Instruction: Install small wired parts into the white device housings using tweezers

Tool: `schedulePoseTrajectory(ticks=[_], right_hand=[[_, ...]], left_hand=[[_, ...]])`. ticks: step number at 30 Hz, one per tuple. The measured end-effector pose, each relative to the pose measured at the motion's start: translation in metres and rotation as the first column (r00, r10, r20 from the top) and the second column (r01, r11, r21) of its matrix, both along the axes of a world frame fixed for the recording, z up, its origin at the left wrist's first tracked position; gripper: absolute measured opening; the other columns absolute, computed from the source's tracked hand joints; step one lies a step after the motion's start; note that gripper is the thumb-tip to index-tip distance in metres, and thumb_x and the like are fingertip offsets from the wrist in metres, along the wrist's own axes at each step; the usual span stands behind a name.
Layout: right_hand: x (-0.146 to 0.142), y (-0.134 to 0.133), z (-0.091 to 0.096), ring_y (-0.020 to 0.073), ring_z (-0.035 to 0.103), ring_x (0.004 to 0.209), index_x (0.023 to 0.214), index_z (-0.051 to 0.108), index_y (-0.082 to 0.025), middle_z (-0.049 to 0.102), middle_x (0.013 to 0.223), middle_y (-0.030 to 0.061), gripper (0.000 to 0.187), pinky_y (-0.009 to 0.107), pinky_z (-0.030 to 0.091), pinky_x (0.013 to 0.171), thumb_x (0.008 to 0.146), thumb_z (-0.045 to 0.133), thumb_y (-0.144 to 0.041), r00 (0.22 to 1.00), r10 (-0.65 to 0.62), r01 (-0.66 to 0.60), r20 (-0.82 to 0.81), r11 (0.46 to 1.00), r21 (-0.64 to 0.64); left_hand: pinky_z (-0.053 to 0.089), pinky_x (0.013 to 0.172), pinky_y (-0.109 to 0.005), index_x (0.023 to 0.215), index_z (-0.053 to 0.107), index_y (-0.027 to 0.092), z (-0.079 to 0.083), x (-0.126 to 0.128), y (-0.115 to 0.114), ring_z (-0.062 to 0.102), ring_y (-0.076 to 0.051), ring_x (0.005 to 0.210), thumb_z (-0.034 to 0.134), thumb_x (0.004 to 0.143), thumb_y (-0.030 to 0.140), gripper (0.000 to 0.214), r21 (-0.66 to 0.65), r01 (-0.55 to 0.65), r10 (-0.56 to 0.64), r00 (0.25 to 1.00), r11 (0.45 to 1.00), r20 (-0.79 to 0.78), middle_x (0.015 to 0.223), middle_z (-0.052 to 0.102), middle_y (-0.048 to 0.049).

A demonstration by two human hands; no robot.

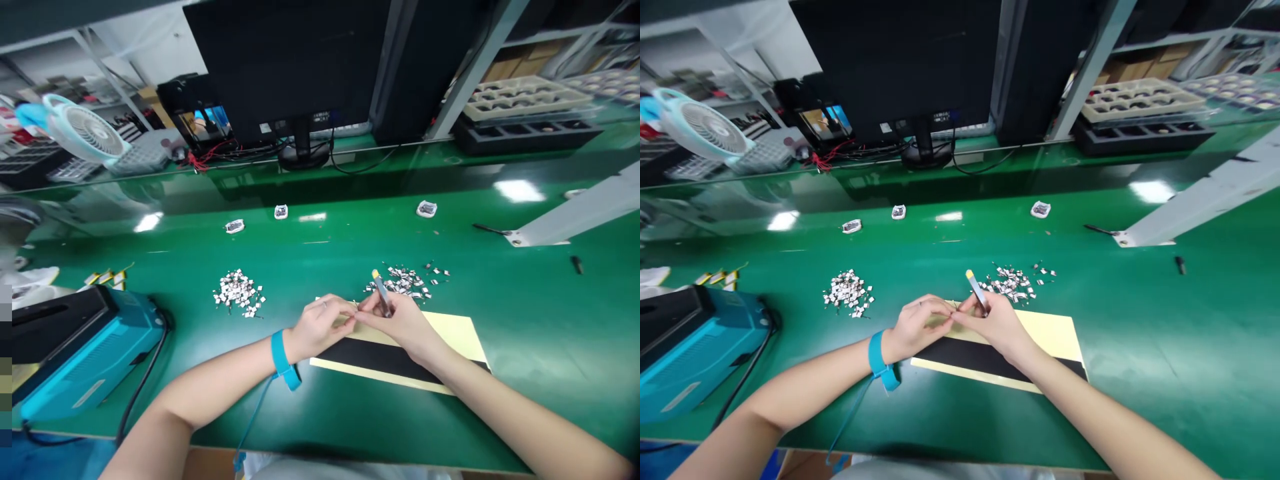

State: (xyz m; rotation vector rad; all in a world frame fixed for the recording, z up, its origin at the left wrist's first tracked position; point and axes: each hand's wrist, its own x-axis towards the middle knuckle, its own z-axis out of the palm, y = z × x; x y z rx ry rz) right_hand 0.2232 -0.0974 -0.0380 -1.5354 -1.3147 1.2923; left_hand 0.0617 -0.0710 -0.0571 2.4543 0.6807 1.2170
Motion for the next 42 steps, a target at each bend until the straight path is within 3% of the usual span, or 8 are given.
schedulePoseTrajectory(ticks=[8, 13, 17, 20, 25, 29, 37, 42], right_hand=[[0.041, 0.015, 0.012, 0.0085, 0.032, 0.044, 0.057, 0.055, -0.019, 0.043, 0.048, -0.0038, 0.023, 0.024, 0.022, 0.045, 0.054, 0.07, -0.036, 0.932, -0.156, 0.103, 0.328, 0.979, 0.175], [0.06, 0.015, 0.027, 0.01, 0.034, 0.046, 0.061, 0.05, -0.02, 0.04, 0.05, -0.0038, 0.027, 0.024, 0.024, 0.046, 0.068, 0.059, -0.045, 0.901, -0.381, 0.304, 0.207, 0.895, 0.326], [0.055, 0.008, 0.036, 0.0105, 0.039, 0.049, 0.045, 0.038, -0.019, 0.045, 0.053, -0.0005, 0.041, 0.025, 0.031, 0.048, 0.075, 0.05, -0.044, 0.94, -0.207, 0.271, -0.272, 0.937, 0.223], [0.053, 0.006, 0.04, 0.016, 0.052, 0.069, 0.04, 0.036, -0.019, 0.06, 0.067, 0.0061, 0.044, 0.028, 0.039, 0.066, 0.077, 0.045, -0.043, 0.94, -0.09, 0.162, -0.328, 0.966, 0.201], [0.056, 0.004, 0.041, 0.0126, 0.039, 0.045, 0.043, 0.032, -0.02, 0.048, 0.043, 0.002, 0.046, 0.027, 0.033, 0.048, 0.08, 0.037, -0.046, 0.925, -0.008, 0.058, -0.379, 0.991, 0.119], [0.058, 0.002, 0.045, 0.0111, 0.048, 0.052, 0.051, 0.043, -0.017, 0.055, 0.065, 0.0036, 0.047, 0.026, 0.042, 0.048, 0.08, 0.039, -0.054, 0.871, 0.076, -0.003, -0.485, 0.989, 0.15], [0.058, -0.022, 0.062, 0.0133, 0.062, 0.076, 0.077, 0.058, -0.024, 0.063, 0.083, 0.0006, 0.015, 0.026, 0.054, 0.067, 0.07, 0.065, -0.013, 0.971, 0.013, 0.126, -0.239, 0.82, 0.558], [0.054, -0.035, 0.073, 0.0157, 0.063, 0.085, 0.087, 0.062, -0.025, 0.067, 0.091, 0.0005, 0.031, 0.029, 0.054, 0.076, 0.067, 0.064, -0.002, 0.98, 0.197, -0.168, 0.033, 0.726, 0.667]], left_hand=[[0.048, 0.082, -0.031, 0.093, 0.054, 0.018, 0.037, -0.021, 0.047, 0.058, -0.016, 0.09, 0.054, 0.078, 0.022, 0.016, -0.04, -0.221, 0.208, 0.957, 0.975, -0.203, 0.091, 0.063, -0.0042], [0.046, 0.084, -0.037, 0.109, 0.046, 0.01, 0.054, -0.048, 0.147, 0.054, -0.02, 0.097, 0.058, 0.076, 0.02, 0.036, -0.164, -0.657, 0.592, 0.742, 0.736, -0.314, 0.105, 0.056, -0.0113], [0.046, 0.082, -0.041, 0.111, 0.048, 0.014, 0.033, -0.054, 0.192, 0.053, -0.019, 0.098, 0.049, 0.084, 0.031, 0.032, -0.194, -0.844, 0.726, 0.531, 0.5, -0.437, 0.112, 0.051, -0.0083], [0.047, 0.081, -0.04, 0.111, 0.048, 0.014, 0.02, -0.056, 0.198, 0.053, -0.019, 0.097, 0.049, 0.084, 0.031, 0.032, -0.192, -0.876, 0.738, 0.477, 0.442, -0.478, 0.111, 0.051, -0.0083], [0.047, 0.08, -0.039, 0.11, 0.048, 0.014, 0.03, -0.064, 0.2, 0.054, -0.018, 0.095, 0.049, 0.084, 0.031, 0.031, -0.243, -0.821, 0.66, 0.563, 0.517, -0.497, 0.11, 0.052, -0.0079], [0.048, 0.08, -0.039, 0.112, 0.047, 0.013, 0.046, -0.053, 0.183, 0.055, -0.018, 0.094, 0.05, 0.084, 0.029, 0.032, -0.334, -0.713, 0.572, 0.698, 0.617, -0.431, 0.108, 0.053, -0.0082], [0.047, 0.091, -0.026, 0.125, 0.033, 0.022, 0.073, 0.004, 0.035, 0.059, -0.015, 0.098, 0.06, 0.065, 0.009, 0.068, -0.452, 0.033, -0.08, 0.993, 0.892, -0.084, 0.11, 0.06, -0.0034], [0.051, 0.084, -0.026, 0.119, 0.041, 0.022, 0.091, 0.008, -0.005, 0.06, -0.017, 0.096, 0.062, 0.062, 0.008, 0.063, -0.414, 0.085, -0.143, 0.984, 0.906, -0.11, 0.105, 0.063, -0.0031]])
